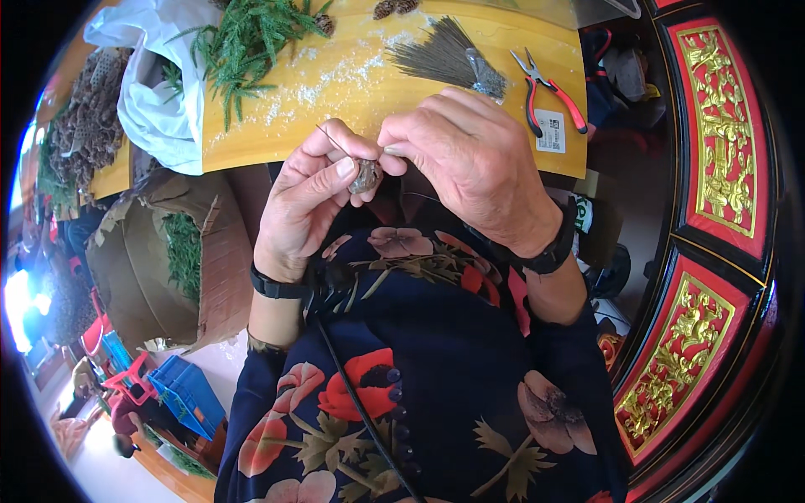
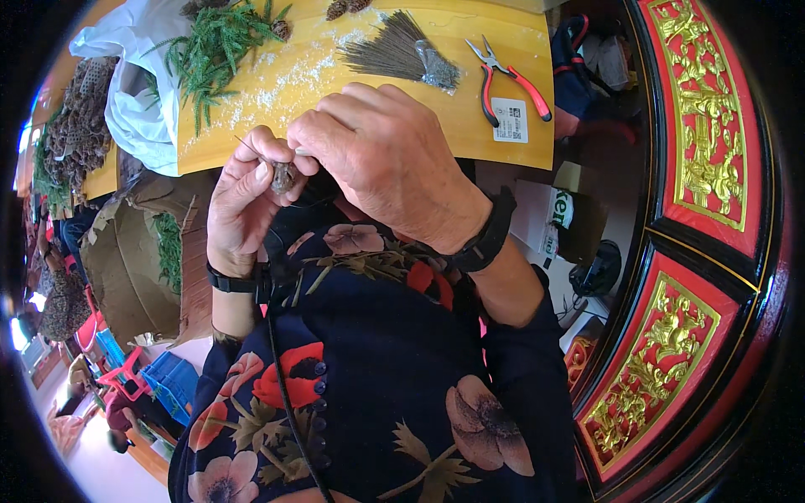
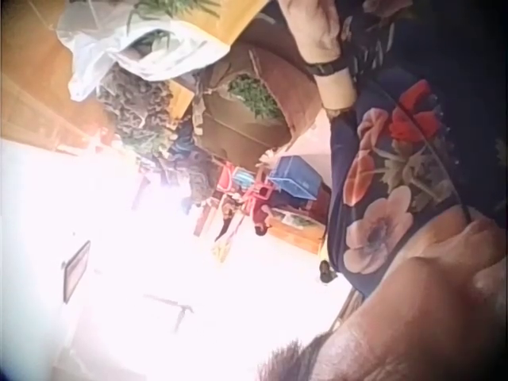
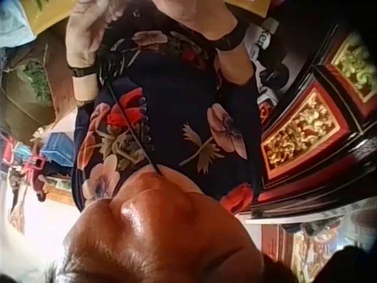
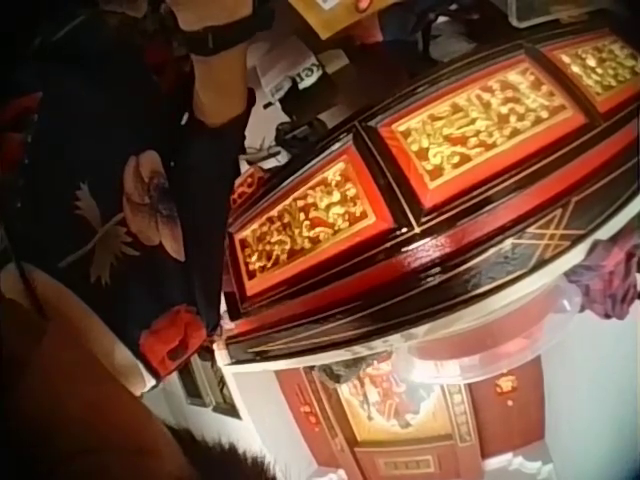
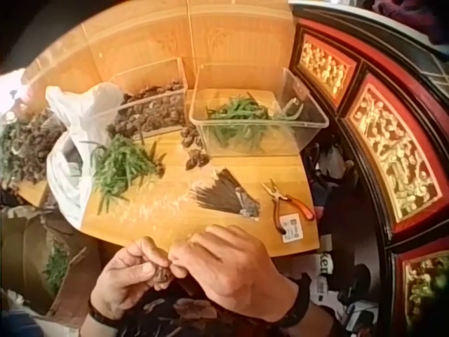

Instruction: Assembling and trimming artificial plant components using pliers at a workstation.

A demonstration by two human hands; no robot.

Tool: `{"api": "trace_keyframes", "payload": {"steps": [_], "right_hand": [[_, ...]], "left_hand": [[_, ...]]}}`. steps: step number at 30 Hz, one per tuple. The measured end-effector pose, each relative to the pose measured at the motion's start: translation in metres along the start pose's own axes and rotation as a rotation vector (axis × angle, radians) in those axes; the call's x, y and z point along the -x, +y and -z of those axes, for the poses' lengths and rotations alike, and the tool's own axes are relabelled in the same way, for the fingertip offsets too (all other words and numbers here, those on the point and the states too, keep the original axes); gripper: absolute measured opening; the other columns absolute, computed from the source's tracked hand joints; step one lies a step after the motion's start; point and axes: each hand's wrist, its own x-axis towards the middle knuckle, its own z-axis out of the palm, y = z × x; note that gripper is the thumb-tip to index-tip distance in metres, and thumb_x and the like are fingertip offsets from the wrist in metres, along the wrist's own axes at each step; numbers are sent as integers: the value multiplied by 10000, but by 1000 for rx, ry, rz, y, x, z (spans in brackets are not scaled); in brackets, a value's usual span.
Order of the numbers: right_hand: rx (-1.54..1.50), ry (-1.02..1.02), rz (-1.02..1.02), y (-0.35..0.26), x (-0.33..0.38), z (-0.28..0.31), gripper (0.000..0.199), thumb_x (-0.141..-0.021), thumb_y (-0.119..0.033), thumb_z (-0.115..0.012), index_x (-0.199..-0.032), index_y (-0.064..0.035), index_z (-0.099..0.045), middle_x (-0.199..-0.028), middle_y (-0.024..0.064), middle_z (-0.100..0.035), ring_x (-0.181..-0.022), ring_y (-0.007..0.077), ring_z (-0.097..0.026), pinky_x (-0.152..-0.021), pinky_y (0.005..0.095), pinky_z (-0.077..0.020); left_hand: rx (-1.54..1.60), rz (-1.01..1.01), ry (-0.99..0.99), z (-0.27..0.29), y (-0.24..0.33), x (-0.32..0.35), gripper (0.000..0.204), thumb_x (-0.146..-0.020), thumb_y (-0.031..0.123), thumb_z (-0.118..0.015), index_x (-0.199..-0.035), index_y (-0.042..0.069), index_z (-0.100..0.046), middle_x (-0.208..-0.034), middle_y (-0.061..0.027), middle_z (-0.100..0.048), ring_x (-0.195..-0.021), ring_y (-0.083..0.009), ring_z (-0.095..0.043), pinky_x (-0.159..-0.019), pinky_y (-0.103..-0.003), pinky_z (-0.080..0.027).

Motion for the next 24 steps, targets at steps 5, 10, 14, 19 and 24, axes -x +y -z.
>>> {"api": "trace_keyframes", "payload": {"steps": [5,10,14,19,24], "right_hand": [[-160,96,-238,-2,2,-6,153,-804,-15,-676,-949,-39,-631,-755,47,-627,-697,139,-605,-608,248,-454],[-581,16,-732,3,19,-15,168,-858,-37,-659,-1018,2,-623,-855,18,-654,-781,37,-584,-658,189,-446],[-819,-5,-722,3,20,-22,200,-865,-33,-655,-1051,23,-606,-906,-5,-635,-787,41,-578,-665,192,-447],[-728,37,-698,-2,6,-17,242,-854,-23,-655,-1091,-5,-609,-954,20,-615,-804,53,-579,-684,195,-457],[-321,80,-404,-7,-3,-11,245,-816,-18,-672,-1058,-41,-644,-988,79,-591,-864,140,-593,-741,238,-469]], "left_hand": [[52,-17,75,0,0,-4,167,-910,108,-581,-1061,53,-533,-965,-173,-658,-756,-89,-559,-684,-191,-438],[-21,-5,175,0,2,-5,342,-863,161,-658,-1132,62,-470,-912,-143,-627,-681,-107,-493,-616,-203,-390],[-80,42,176,3,2,-7,364,-866,155,-657,-1155,63,-456,-910,-137,-622,-676,-98,-489,-612,-197,-385],[22,26,184,0,2,-4,260,-894,98,-613,-1109,73,-468,-929,-139,-654,-701,-61,-497,-618,-167,-379],[36,29,163,-2,5,-2,183,-905,93,-596,-1061,72,-503,-911,-111,-650,-687,-58,-477,-618,-169,-369]]}}
